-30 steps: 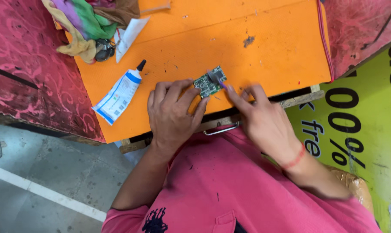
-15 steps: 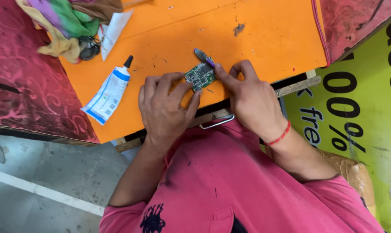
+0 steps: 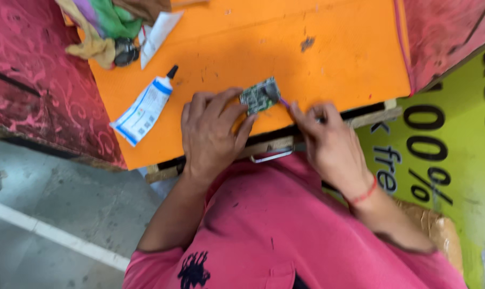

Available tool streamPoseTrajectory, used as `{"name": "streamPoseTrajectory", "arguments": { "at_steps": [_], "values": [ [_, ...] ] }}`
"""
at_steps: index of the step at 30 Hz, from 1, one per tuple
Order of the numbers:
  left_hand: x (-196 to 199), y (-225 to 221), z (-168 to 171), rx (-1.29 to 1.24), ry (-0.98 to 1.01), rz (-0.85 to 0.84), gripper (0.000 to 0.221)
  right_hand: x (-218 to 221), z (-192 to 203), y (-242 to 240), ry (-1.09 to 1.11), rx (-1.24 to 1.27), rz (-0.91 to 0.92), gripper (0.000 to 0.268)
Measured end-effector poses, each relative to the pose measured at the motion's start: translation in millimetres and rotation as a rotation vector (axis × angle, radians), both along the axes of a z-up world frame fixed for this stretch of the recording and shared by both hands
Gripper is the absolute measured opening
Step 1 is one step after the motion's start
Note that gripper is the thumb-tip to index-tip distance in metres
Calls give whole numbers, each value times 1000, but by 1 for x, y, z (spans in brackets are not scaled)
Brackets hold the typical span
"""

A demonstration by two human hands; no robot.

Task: The person cleans a small circuit board by hand using a small brush and applying a substance from a blue and white tube while working on an orange workbench.

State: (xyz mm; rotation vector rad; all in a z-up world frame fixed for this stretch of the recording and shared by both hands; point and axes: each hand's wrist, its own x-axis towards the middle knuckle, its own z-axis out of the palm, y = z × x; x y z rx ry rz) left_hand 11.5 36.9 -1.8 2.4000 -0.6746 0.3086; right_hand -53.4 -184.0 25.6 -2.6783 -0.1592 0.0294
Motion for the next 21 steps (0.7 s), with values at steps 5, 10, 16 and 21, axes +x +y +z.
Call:
{"name": "streamPoseTrajectory", "arguments": {
  "at_steps": [5, 10, 16, 21],
  "values": [
    [10, -4, 9, 14, -20, 4, 29, 0, -1, 11, -34, 14, 82, 59],
    [-1, 1, 1, 0, 20, 24, 31, 4, 6, -4, 69, -55, 66, 59],
    [1, 2, 3, -4, 20, 23, 30, 15, 2, -10, -12, 12, 25, 50],
    [4, -1, 4, 2, 19, 28, 31, 14, 0, -5, -30, 35, 44, 49]
  ]
}}
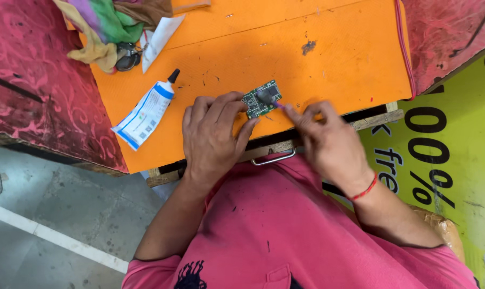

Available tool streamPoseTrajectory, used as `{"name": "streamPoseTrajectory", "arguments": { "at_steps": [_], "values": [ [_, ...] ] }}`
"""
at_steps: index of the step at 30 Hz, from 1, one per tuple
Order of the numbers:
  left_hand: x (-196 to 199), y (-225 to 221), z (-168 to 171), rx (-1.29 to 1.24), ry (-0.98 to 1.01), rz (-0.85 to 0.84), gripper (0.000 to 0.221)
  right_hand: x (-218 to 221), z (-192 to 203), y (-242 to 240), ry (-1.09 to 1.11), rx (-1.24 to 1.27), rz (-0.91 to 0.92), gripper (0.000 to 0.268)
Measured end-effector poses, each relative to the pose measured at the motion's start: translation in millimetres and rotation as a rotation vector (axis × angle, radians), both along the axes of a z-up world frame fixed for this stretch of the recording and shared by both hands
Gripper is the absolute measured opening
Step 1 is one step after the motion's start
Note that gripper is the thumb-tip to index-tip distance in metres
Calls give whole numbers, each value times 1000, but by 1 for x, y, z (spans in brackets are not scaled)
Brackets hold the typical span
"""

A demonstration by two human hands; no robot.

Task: The person cleans a small circuit board by hand using a small brush and applying a substance from a blue and white tube while working on an orange workbench.

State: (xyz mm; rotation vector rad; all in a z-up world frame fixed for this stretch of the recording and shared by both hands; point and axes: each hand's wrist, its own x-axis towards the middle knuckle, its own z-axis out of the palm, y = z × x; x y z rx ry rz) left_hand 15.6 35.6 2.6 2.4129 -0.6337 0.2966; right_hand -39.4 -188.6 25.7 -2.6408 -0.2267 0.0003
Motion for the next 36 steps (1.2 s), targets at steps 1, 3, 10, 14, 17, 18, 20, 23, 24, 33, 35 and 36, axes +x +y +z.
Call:
{"name": "streamPoseTrajectory", "arguments": {
  "at_steps": [1, 3, 10, 14, 17, 18, 20, 23, 24, 33, 35, 36],
  "values": [
    [-1, -1, -1, -9, 4, -2, 30, 3, -1, -2, -3, -8, -45, 45],
    [-2, 1, -2, -20, 6, -5, 29, 0, -1, 2, 24, -26, -33, 48],
    [-6, 3, -3, 10, 18, -4, 29, -6, -1, -2, 32, -88, 3, 63],
    [3, 2, -1, -6, -3, -10, 29, -9, 0, -3, 1, -42, 94, 56],
    [-2, 3, -5, -22, 9, -13, 28, 22, -2, -37, 19, -22, 92, 41],
    [-2, 3, -6, -26, 5, -15, 28, 29, 1, -44, 49, -93, 159, 43],
    [-1, 2, -5, -15, -6, -4, 28, 49, 12, -59, 26, -209, 261, 46],
    [-2, 2, -5, -16, 0, -3, 27, 77, 15, -63, -56, -240, 386, 43],
    [-2, 2, -5, -21, 4, -4, 27, 88, 9, -57, -66, -187, 430, 40],
    [1, 3, -2, -31, 29, -15, 27, 82, 3, -45, -207, -261, 502, 43],
    [4, 1, 1, -28, 38, -8, 27, 82, 0, -46, -307, -268, 531, 45],
    [5, 0, 1, -25, 48, -8, 27, 86, -1, -51, -352, -284, 513, 43]
  ]
}}
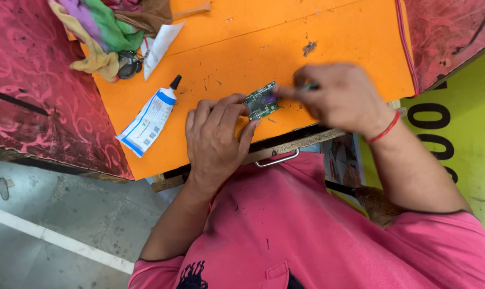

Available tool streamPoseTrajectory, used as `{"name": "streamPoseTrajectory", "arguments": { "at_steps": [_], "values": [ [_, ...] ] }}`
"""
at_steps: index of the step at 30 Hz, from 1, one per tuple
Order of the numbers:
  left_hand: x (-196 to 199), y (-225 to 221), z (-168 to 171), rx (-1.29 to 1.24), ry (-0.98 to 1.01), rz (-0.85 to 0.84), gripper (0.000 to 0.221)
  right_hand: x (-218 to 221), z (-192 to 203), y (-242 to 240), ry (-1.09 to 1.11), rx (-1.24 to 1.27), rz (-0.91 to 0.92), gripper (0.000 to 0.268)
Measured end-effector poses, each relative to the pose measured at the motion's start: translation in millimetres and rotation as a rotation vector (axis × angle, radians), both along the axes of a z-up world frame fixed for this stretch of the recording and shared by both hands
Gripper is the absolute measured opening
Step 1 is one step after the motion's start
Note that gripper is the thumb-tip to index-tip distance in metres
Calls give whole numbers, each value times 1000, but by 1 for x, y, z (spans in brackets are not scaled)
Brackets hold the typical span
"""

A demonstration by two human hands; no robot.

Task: The person cleans a small circuit board by hand using a small brush and applying a substance from a blue and white tube while working on an orange workbench.

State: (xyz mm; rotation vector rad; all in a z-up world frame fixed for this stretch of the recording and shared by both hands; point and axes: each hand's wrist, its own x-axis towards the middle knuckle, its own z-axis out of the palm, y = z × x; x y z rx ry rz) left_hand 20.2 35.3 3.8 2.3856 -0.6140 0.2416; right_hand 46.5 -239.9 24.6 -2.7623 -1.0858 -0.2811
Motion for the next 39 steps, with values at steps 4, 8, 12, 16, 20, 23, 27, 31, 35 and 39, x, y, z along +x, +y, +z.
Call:
{"name": "streamPoseTrajectory", "arguments": {
  "at_steps": [4, 8, 12, 16, 20, 23, 27, 31, 35, 39],
  "values": [
    [-4, 3, -2, -15, 9, 3, 26, 6, -1, -12, 45, 42, -95, 25],
    [0, -1, 1, -12, 11, 4, 26, 7, -5, -2, 95, 152, 84, 32],
    [-3, 1, -1, -12, 9, 8, 25, 10, 1, -11, 131, 133, -33, 27],
    [-2, -3, 0, 6, 4, 14, 26, 1, -1, 0, 156, 146, 50, 38],
    [0, -4, 0, 13, 0, 5, 25, 2, 0, -11, 177, 97, -96, 31],
    [-4, -3, 1, 35, -20, 22, 25, 4, 2, -14, 201, 126, -79, 25],
    [-5, -11, 2, 71, -47, 45, 29, 4, 1, -16, 150, 128, -31, 33],
    [-7, -7, -1, 83, -61, 40, 26, 5, 8, -25, 158, 88, -89, 31],
    [-5, -12, 0, 94, -58, 44, 25, 3, 1, -20, 190, 144, 17, 35],
    [-7, -10, 0, 103, -56, 43, 27, 8, 5, -25, 165, 114, 119, 44]
  ]
}}
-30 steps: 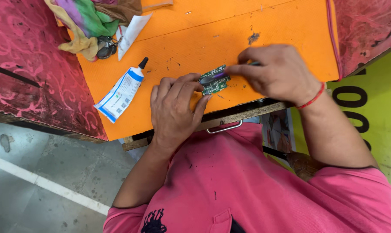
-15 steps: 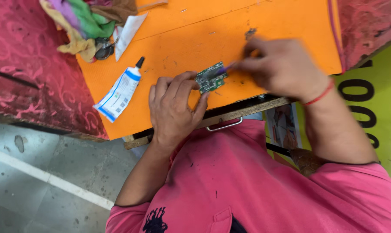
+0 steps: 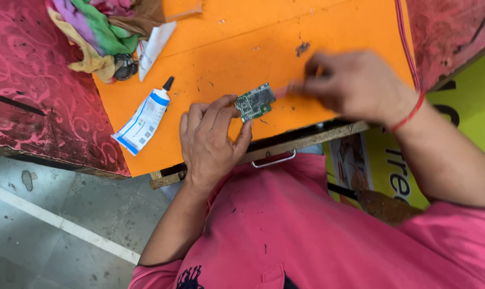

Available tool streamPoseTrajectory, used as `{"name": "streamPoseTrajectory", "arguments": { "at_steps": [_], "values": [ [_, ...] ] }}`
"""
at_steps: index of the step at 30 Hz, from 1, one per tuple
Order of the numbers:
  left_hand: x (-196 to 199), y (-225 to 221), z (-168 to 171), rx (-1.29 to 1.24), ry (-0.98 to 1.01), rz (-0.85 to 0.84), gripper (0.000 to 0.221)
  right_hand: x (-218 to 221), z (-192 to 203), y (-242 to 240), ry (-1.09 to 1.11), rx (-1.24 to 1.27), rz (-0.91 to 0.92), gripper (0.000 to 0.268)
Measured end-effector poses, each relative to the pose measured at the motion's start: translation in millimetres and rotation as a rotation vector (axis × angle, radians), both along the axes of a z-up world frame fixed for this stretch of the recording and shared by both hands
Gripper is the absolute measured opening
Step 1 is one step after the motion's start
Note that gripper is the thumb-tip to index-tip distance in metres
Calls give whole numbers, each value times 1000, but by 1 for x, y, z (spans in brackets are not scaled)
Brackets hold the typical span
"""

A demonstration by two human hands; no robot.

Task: The person cleans a small circuit board by hand using a small brush and applying a substance from a blue and white tube while working on an orange workbench.

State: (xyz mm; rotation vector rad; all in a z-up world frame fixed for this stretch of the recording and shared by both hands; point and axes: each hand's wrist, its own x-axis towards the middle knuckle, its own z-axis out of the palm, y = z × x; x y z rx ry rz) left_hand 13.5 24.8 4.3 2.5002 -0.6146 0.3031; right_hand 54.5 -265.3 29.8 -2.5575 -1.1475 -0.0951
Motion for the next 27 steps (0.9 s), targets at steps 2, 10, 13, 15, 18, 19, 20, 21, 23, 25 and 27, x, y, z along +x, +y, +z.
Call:
{"name": "streamPoseTrajectory", "arguments": {
  "at_steps": [2, 10, 13, 15, 18, 19, 20, 21, 23, 25, 27],
  "values": [
    [2, 0, 2, 18, -4, -7, 32, -4, 1, 2, -25, 24, 47, 45],
    [2, 0, 1, 11, 18, -32, 33, -22, -3, 22, -16, 9, -17, 40],
    [-7, 1, -5, 16, -14, 14, 35, -15, -2, 19, -32, -60, -279, 33],
    [-7, -4, -7, 17, -67, 88, 37, -20, 4, 30, 31, -66, -238, 48],
    [-8, -7, -9, -11, -96, 171, 38, -39, 10, 56, 170, -82, -251, 58],
    [-10, -7, -11, -6, -110, 188, 38, -46, 12, 64, 228, -90, -267, 60],
    [-11, -7, -11, 4, -130, 208, 38, -51, 16, 71, 267, -112, -285, 59],
    [-12, -6, -12, 13, -150, 227, 38, -55, 22, 75, 305, -134, -303, 59],
    [-13, -2, -13, 10, -151, 216, 37, -65, 27, 85, 352, -100, -340, 53],
    [-10, 0, -13, -6, -153, 200, 37, -66, 25, 95, 347, 25, -375, 43],
    [-11, 2, -13, -36, -135, 183, 37, -52, 14, 100, 277, 138, -425, 36]
  ]
}}
